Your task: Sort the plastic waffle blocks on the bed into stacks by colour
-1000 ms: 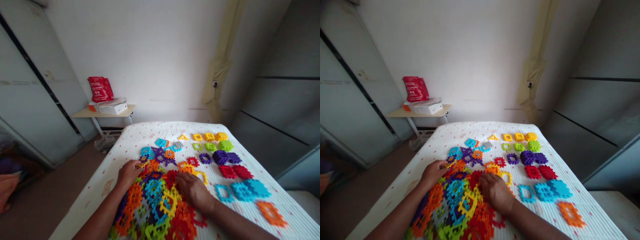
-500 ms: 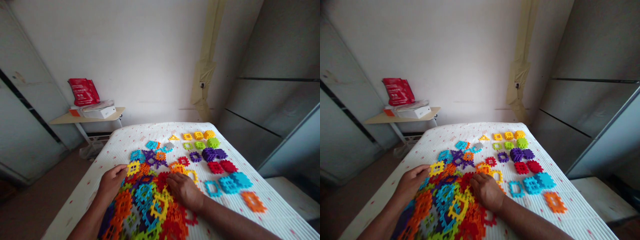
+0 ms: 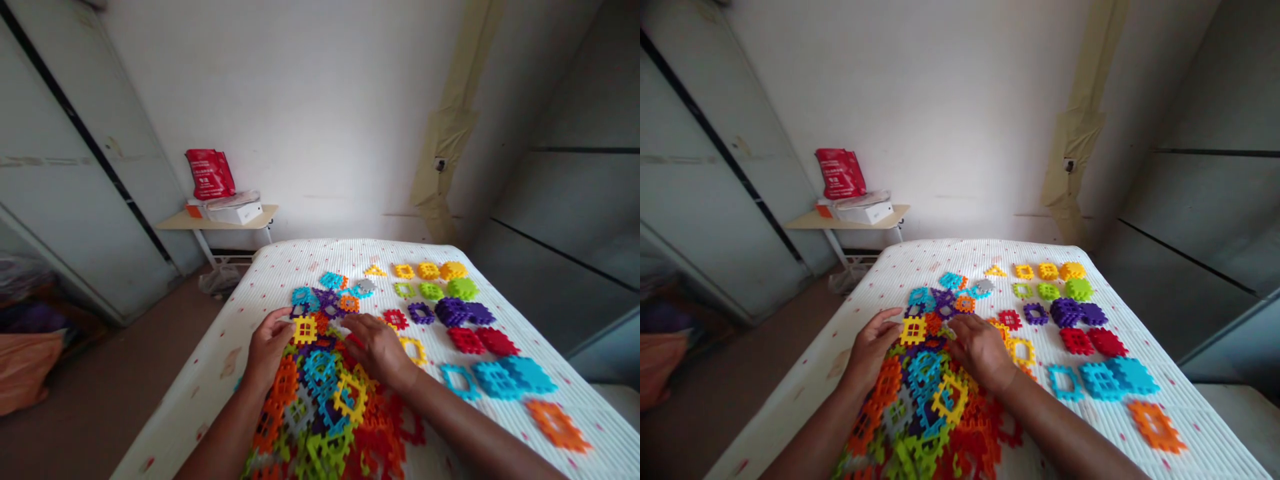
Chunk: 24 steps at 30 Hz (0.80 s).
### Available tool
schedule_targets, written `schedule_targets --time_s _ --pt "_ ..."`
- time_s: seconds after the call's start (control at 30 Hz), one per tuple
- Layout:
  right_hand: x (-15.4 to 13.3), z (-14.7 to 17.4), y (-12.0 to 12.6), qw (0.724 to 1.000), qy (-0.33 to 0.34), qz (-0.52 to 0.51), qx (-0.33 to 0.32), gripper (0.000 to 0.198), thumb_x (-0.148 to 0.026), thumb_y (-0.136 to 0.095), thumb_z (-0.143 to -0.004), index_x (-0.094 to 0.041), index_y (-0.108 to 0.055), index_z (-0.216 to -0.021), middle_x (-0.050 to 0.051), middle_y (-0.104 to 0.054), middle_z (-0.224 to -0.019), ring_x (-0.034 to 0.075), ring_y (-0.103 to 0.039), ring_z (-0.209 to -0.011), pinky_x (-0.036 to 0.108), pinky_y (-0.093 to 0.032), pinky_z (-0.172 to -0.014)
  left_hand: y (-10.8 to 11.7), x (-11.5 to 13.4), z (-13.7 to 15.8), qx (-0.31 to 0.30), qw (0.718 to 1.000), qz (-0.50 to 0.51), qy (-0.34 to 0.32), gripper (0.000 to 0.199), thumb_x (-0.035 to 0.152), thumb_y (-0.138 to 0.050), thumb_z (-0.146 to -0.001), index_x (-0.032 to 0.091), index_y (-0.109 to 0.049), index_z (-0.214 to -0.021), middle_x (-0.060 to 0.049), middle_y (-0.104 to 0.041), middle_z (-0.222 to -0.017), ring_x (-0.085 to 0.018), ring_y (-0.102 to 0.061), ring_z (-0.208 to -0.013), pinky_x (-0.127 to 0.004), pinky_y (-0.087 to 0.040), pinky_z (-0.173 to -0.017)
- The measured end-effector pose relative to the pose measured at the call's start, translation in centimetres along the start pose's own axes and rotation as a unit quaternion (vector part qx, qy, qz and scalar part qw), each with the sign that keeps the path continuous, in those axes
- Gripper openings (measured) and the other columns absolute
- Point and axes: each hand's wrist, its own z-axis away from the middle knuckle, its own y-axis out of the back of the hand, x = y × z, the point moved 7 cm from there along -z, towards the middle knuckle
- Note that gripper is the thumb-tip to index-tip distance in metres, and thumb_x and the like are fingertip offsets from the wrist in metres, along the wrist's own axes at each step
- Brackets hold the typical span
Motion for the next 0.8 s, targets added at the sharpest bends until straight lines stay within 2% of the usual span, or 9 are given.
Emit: schedule_targets --time_s 0.17,0.27,0.57,0.7,0.8 --pt "-2.5 -3.5 -2.7 0.999 -0.001 -0.016 -0.05 0.041 -0.029 -0.061 -0.081 -0.016 -0.054 -0.119 0.011 -0.06 -0.119 0.023 -0.056 -0.107 0.035 -0.048 -0.09 -0.1 0.0 0.3 -0.007 1.0 0.0 0.003 0.049 0.034 -0.065 -0.067 0.016 -0.056 -0.111 0.003 -0.063 -0.066 -0.014 -0.061 -0.062 -0.025 -0.047 -0.061" --pt "-3.3 -4.8 -4.1 0.995 -0.011 0.001 -0.096 0.041 -0.031 -0.061 -0.081 -0.016 -0.053 -0.117 0.012 -0.059 -0.117 0.024 -0.056 -0.105 0.034 -0.049 -0.086 -0.1 0.0 0.3 -0.01 1.0 0.001 -0.003 0.05 0.036 -0.066 -0.067 0.015 -0.055 -0.112 0.001 -0.065 -0.067 -0.016 -0.062 -0.065 -0.026 -0.048 -0.063" --pt "-4.0 -5.5 -4.8 0.986 0.03 0.071 -0.149 0.041 -0.036 -0.063 -0.078 -0.016 -0.053 -0.113 0.009 -0.061 -0.104 0.023 -0.058 -0.095 0.031 -0.05 -0.075 -0.3 -0.3 0.2 -0.038 0.999 -0.005 0.021 0.058 0.042 -0.069 -0.064 0.016 -0.054 -0.114 -0.001 -0.068 -0.073 -0.018 -0.064 -0.068 -0.026 -0.05 -0.065" --pt "-2.9 -5.9 -4.4 0.983 0.003 0.043 -0.176 0.044 -0.038 -0.065 -0.075 -0.017 -0.054 -0.111 0.008 -0.06 -0.106 0.021 -0.06 -0.09 0.029 -0.05 -0.073 -0.5 -0.3 0.1 -0.045 0.999 -0.013 0.025 0.061 0.046 -0.07 -0.063 0.018 -0.053 -0.115 -0.002 -0.07 -0.074 -0.019 -0.066 -0.071 -0.027 -0.051 -0.068" --pt "0.3 -6.5 -2.4 0.985 -0.027 0.047 -0.162 0.052 -0.035 -0.068 -0.072 -0.017 -0.051 -0.117 0.009 -0.059 -0.112 0.021 -0.06 -0.094 0.029 -0.05 -0.076 -0.6 -0.7 -0.1 -0.052 0.998 -0.017 0.029 0.063 0.051 -0.068 -0.065 0.019 -0.051 -0.118 -0.003 -0.071 -0.076 -0.02 -0.067 -0.077 -0.029 -0.052 -0.075"
